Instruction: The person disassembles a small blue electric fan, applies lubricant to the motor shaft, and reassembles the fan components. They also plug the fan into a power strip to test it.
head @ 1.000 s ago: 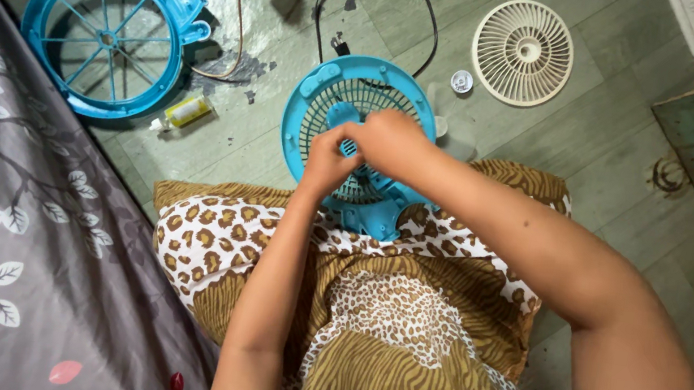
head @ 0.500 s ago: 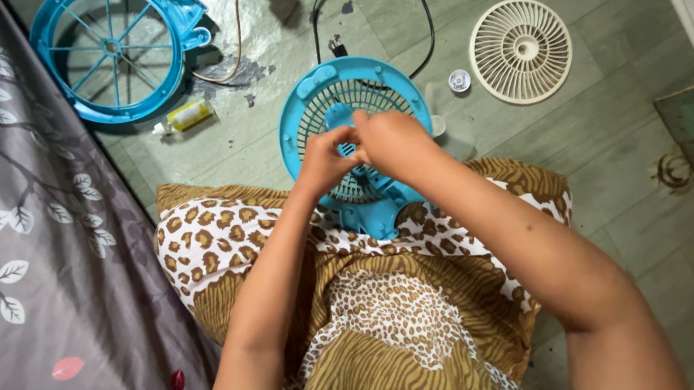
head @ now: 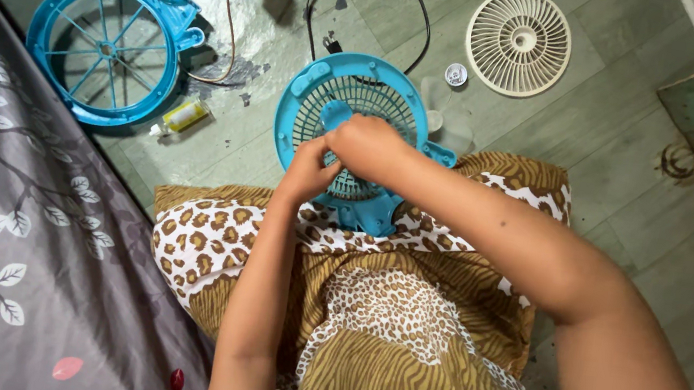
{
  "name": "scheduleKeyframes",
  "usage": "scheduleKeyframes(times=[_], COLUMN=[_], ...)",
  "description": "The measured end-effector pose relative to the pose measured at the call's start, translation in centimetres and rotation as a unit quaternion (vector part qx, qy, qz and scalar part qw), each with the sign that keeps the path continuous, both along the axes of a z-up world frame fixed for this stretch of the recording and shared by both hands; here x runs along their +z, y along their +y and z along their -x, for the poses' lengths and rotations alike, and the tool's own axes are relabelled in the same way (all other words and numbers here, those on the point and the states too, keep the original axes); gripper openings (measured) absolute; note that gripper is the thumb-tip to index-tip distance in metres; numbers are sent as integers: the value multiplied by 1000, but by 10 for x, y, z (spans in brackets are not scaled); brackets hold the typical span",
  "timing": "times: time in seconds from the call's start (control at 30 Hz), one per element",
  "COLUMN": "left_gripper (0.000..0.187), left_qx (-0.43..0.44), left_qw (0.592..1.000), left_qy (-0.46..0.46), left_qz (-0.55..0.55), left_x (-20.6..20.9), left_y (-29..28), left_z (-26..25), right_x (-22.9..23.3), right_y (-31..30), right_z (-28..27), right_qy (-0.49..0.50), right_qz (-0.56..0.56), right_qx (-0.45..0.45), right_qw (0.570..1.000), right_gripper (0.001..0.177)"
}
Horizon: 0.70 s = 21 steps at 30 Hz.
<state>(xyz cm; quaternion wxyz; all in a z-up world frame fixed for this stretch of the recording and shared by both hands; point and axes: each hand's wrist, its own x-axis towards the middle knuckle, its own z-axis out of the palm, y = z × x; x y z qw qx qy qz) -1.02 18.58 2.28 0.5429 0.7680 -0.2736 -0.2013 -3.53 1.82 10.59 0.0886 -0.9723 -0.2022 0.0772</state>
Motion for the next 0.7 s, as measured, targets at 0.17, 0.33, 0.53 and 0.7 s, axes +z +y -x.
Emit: scheduleKeyframes(times=[0.17, 0.33, 0.53, 0.7], left_gripper=[21, 36, 20, 39], left_qx=[-1, 48, 96, 1], left_qw=[999, 995, 984, 986], left_qy=[-35, -58, -147, -128], left_qz=[4, 70, -18, 104], left_x=[-10, -2, 2, 8], left_y=[1, -16, -19, -1], left_z=[-3, 2, 4, -3], right_x=[8, 14, 9, -6], right_y=[-8, -16, -10, 0], right_z=[1, -1, 3, -1], right_qy=[-79, -2, 1, -28], right_qz=[13, -29, -89, -24], right_qx=[92, -41, -109, -50], right_qw=[993, 999, 990, 998], right_gripper=[9, 29, 18, 9])
